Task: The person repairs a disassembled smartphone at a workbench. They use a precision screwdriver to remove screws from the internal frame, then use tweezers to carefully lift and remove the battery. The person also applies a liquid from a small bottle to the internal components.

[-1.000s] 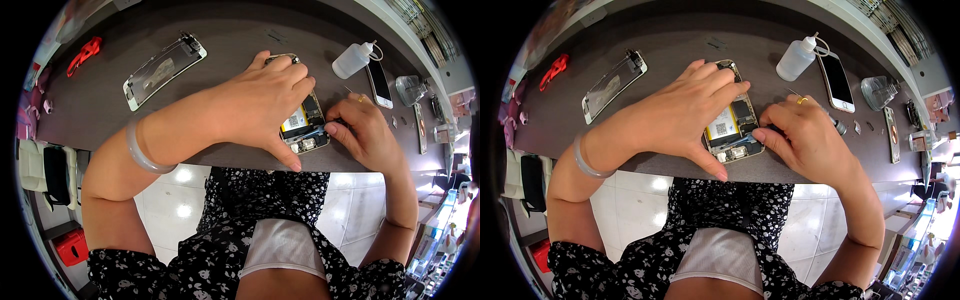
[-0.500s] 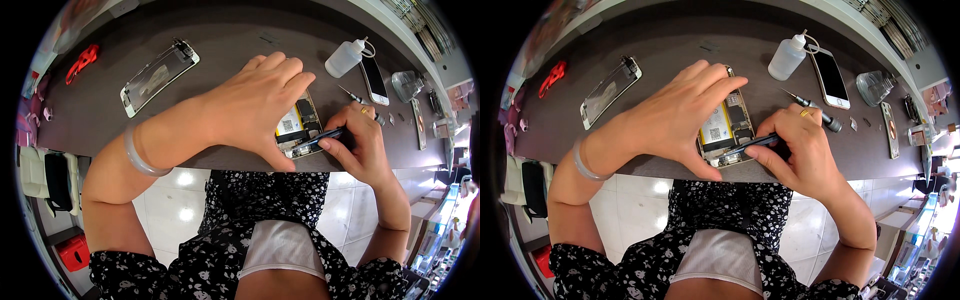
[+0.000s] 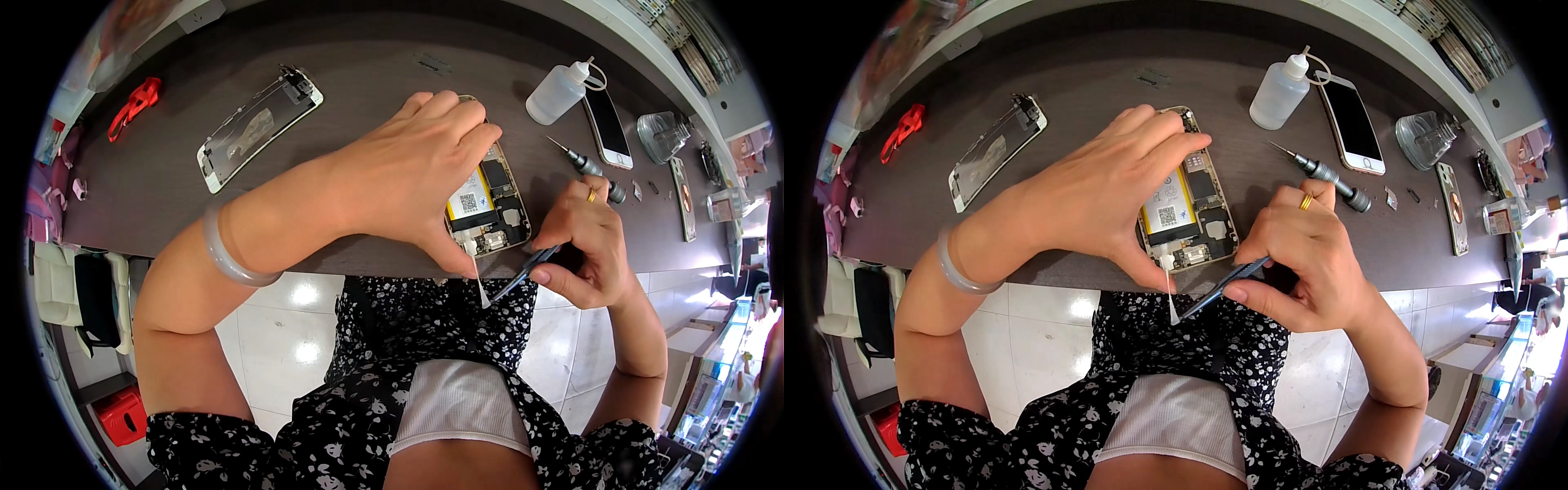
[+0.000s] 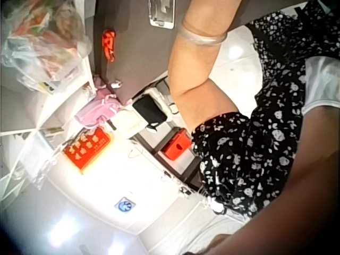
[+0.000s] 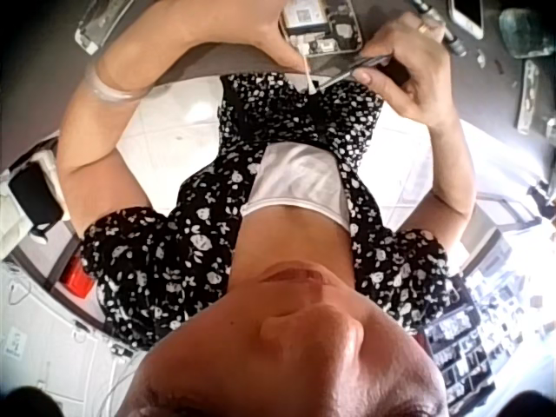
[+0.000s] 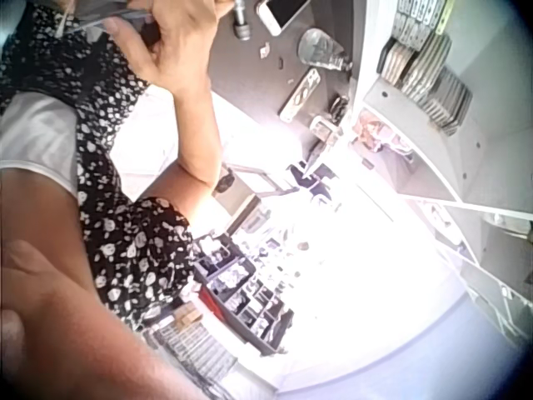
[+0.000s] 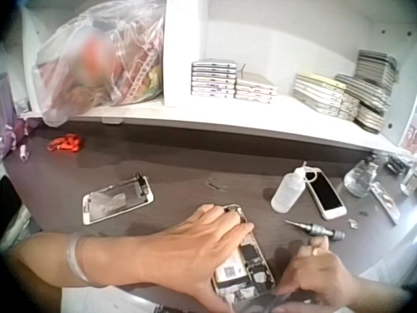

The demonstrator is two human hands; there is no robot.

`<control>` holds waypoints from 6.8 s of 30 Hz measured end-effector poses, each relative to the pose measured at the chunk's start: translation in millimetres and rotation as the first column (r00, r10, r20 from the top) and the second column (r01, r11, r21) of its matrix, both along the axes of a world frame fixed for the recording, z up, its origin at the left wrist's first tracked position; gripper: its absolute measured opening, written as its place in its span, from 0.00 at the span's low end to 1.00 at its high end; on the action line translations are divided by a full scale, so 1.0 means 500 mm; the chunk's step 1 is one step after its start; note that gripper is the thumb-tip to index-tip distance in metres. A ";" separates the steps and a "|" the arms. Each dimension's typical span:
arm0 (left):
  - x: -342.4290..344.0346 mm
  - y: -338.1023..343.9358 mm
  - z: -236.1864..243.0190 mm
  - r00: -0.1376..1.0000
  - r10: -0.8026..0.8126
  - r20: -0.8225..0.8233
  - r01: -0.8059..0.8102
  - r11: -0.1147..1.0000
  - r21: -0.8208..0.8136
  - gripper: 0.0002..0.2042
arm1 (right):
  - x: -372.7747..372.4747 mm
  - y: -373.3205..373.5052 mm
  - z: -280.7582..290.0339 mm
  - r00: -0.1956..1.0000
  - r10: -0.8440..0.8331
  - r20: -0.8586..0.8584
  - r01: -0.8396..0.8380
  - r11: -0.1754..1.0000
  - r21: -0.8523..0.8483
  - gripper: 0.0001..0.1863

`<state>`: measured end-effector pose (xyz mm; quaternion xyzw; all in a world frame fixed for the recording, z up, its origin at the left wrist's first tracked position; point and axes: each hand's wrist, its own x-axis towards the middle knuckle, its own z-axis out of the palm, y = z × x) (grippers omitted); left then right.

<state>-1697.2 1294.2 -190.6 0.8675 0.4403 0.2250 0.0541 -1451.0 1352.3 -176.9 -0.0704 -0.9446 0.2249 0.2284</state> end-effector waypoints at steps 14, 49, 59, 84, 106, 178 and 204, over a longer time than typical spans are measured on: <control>0.002 -0.001 0.001 1.000 0.002 -0.022 -0.002 1.000 -0.009 0.53 | 0.008 0.008 0.001 0.989 0.151 -0.004 -0.151 0.989 -0.006 0.13; -0.003 -0.001 -0.004 0.999 0.000 -0.032 0.001 1.000 0.021 0.57 | -0.033 -0.016 0.043 0.963 -0.208 0.169 0.213 0.977 -0.012 0.11; -0.003 0.000 -0.004 0.999 0.000 -0.034 0.001 1.000 0.018 0.57 | -0.027 0.009 0.050 0.964 -0.181 0.193 0.197 0.978 -0.068 0.14; -0.079 0.030 0.057 0.993 0.090 -0.073 -0.104 0.968 -0.229 0.36 | -0.044 0.169 0.020 0.898 -0.415 -0.148 0.337 0.863 -0.377 0.25; -0.033 0.018 0.033 0.893 0.336 0.299 -0.218 0.905 -0.366 0.22 | -0.022 0.119 0.068 0.700 -0.439 -0.564 0.374 0.897 -0.234 0.24; -0.051 0.031 0.056 0.778 0.183 0.600 0.083 0.918 -0.388 0.09 | -0.061 0.026 0.034 0.974 -0.205 -0.095 0.089 0.736 -0.671 0.20; -0.035 -0.022 0.046 0.966 0.260 0.020 -0.251 0.949 -0.188 0.34 | -0.028 0.026 0.045 0.974 -0.196 0.109 0.195 0.497 -0.845 0.18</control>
